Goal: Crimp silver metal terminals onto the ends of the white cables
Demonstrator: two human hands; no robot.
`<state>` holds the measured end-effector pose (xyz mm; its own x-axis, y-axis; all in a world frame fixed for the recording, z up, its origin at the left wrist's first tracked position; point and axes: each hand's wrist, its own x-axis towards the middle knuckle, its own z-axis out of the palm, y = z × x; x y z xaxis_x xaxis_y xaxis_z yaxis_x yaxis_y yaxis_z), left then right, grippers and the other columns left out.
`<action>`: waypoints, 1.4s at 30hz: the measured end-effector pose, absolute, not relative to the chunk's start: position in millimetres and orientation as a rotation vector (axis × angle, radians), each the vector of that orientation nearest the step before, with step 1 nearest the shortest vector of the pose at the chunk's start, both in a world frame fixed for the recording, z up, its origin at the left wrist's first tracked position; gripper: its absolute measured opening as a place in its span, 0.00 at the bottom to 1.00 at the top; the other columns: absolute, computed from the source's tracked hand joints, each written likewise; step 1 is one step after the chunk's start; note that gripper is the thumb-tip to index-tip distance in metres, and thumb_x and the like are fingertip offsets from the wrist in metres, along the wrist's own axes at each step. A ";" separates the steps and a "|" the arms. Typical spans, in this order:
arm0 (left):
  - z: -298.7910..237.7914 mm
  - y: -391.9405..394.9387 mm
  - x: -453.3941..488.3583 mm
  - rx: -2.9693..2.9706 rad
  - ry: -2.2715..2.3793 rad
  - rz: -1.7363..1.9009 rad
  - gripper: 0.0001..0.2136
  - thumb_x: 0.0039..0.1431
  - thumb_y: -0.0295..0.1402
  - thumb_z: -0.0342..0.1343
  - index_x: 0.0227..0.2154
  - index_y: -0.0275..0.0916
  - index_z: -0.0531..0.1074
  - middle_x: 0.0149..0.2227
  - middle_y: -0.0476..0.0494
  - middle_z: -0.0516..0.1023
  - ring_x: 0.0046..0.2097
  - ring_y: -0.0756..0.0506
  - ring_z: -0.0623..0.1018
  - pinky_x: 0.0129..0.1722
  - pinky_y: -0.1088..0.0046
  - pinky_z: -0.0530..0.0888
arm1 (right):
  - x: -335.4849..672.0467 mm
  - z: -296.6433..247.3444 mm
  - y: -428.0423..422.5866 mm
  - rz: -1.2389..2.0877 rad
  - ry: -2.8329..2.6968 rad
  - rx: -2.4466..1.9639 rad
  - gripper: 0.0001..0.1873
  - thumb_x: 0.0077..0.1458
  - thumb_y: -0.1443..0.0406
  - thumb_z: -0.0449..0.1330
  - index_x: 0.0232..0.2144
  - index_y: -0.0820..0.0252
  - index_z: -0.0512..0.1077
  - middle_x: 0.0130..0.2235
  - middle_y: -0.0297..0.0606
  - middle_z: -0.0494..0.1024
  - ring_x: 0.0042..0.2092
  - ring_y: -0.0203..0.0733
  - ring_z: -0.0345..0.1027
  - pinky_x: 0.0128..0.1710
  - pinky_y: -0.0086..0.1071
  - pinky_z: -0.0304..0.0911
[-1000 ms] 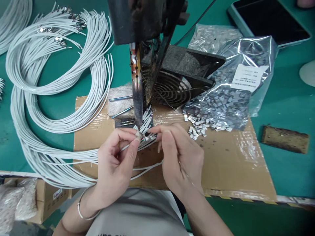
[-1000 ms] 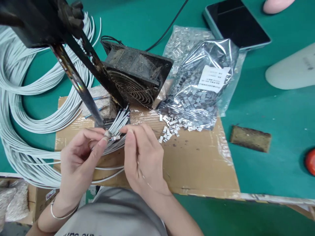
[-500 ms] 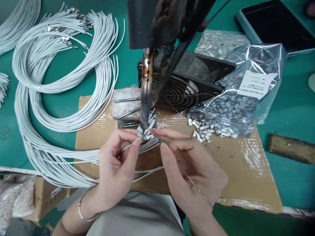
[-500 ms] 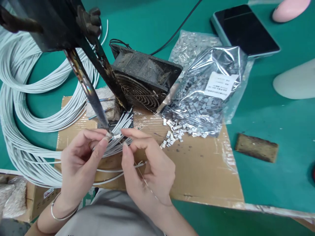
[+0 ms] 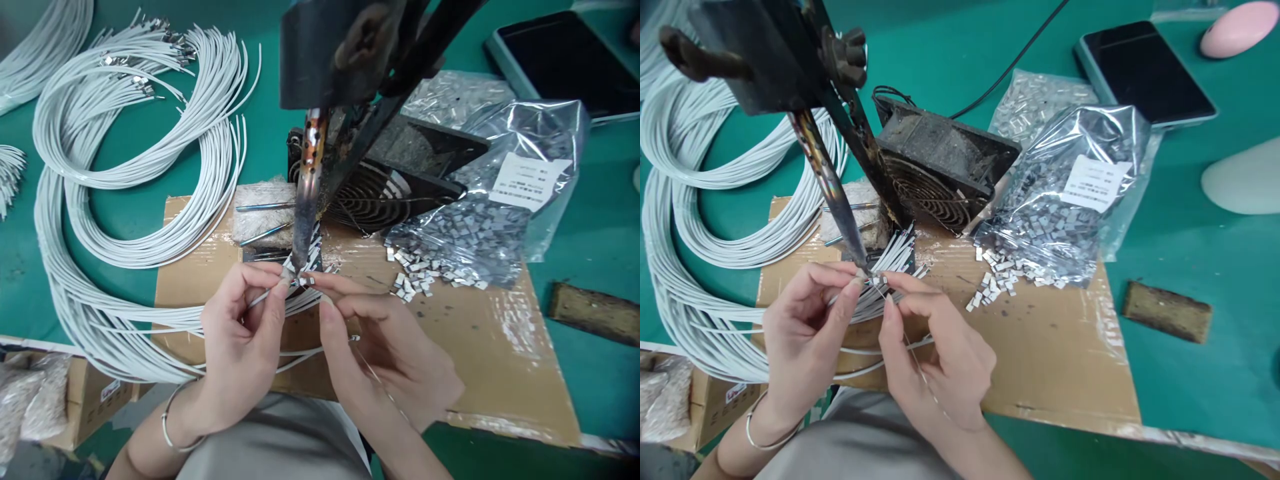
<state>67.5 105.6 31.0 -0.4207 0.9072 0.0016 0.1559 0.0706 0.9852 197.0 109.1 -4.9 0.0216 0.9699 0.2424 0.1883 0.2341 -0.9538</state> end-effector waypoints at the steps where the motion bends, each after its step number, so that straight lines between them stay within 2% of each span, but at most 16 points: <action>1: 31.1 106.2 67.6 1.067 1.675 1.412 0.08 0.66 0.20 0.62 0.34 0.39 0.78 0.37 0.51 0.83 0.39 0.56 0.83 0.41 0.90 0.79 | 196.6 -4.9 109.6 0.898 -1.416 -1.182 0.11 0.61 0.76 0.67 0.38 0.56 0.75 0.50 0.38 0.88 0.49 0.41 0.86 0.51 0.30 0.79; 7: 31.7 109.4 69.5 1.100 1.679 1.427 0.09 0.65 0.18 0.62 0.33 0.39 0.77 0.37 0.52 0.83 0.36 0.58 0.83 0.40 0.92 0.78 | 194.5 -4.3 115.1 0.849 -1.449 -1.154 0.11 0.61 0.76 0.66 0.39 0.55 0.75 0.48 0.39 0.89 0.47 0.43 0.86 0.45 0.32 0.81; 13: 31.8 110.1 69.7 1.107 1.701 1.436 0.08 0.64 0.20 0.63 0.33 0.39 0.77 0.37 0.52 0.83 0.36 0.58 0.83 0.38 0.92 0.78 | 194.1 -2.7 117.9 0.853 -1.449 -1.156 0.11 0.61 0.76 0.67 0.38 0.56 0.74 0.48 0.37 0.89 0.47 0.40 0.86 0.48 0.29 0.80; 17: 31.1 108.8 68.5 1.120 1.714 1.419 0.07 0.66 0.21 0.63 0.33 0.39 0.77 0.38 0.51 0.83 0.34 0.57 0.81 0.33 0.90 0.76 | 194.3 -1.0 118.1 0.862 -1.446 -1.154 0.11 0.62 0.76 0.66 0.37 0.55 0.73 0.48 0.36 0.89 0.49 0.41 0.86 0.47 0.28 0.80; 21: 29.9 107.6 68.0 1.143 1.721 1.413 0.07 0.66 0.22 0.63 0.34 0.40 0.77 0.38 0.51 0.83 0.28 0.59 0.75 0.24 0.89 0.70 | 193.4 -0.4 118.9 0.854 -1.444 -1.159 0.12 0.61 0.76 0.66 0.36 0.55 0.73 0.47 0.37 0.89 0.48 0.42 0.86 0.46 0.29 0.81; 28: 30.0 107.5 66.9 1.174 1.735 1.401 0.07 0.66 0.22 0.63 0.34 0.40 0.76 0.38 0.52 0.83 0.24 0.59 0.68 0.19 0.86 0.65 | 192.9 0.9 119.1 0.841 -1.435 -1.162 0.11 0.61 0.76 0.66 0.36 0.54 0.74 0.47 0.38 0.89 0.47 0.45 0.87 0.46 0.32 0.82; 35: 30.4 107.3 67.6 1.165 1.746 1.411 0.07 0.65 0.22 0.64 0.33 0.40 0.77 0.38 0.48 0.84 0.30 0.55 0.76 0.18 0.83 0.62 | 193.0 -2.2 118.6 0.840 -1.439 -1.145 0.10 0.61 0.75 0.67 0.37 0.55 0.74 0.47 0.39 0.89 0.47 0.43 0.87 0.44 0.30 0.81; 42: 31.2 106.7 67.0 1.102 1.721 1.415 0.06 0.66 0.24 0.64 0.33 0.40 0.78 0.38 0.46 0.84 0.27 0.54 0.75 0.21 0.81 0.68 | 191.5 -1.3 119.1 0.846 -1.440 -1.146 0.10 0.62 0.75 0.66 0.38 0.54 0.75 0.47 0.40 0.89 0.47 0.44 0.87 0.44 0.33 0.81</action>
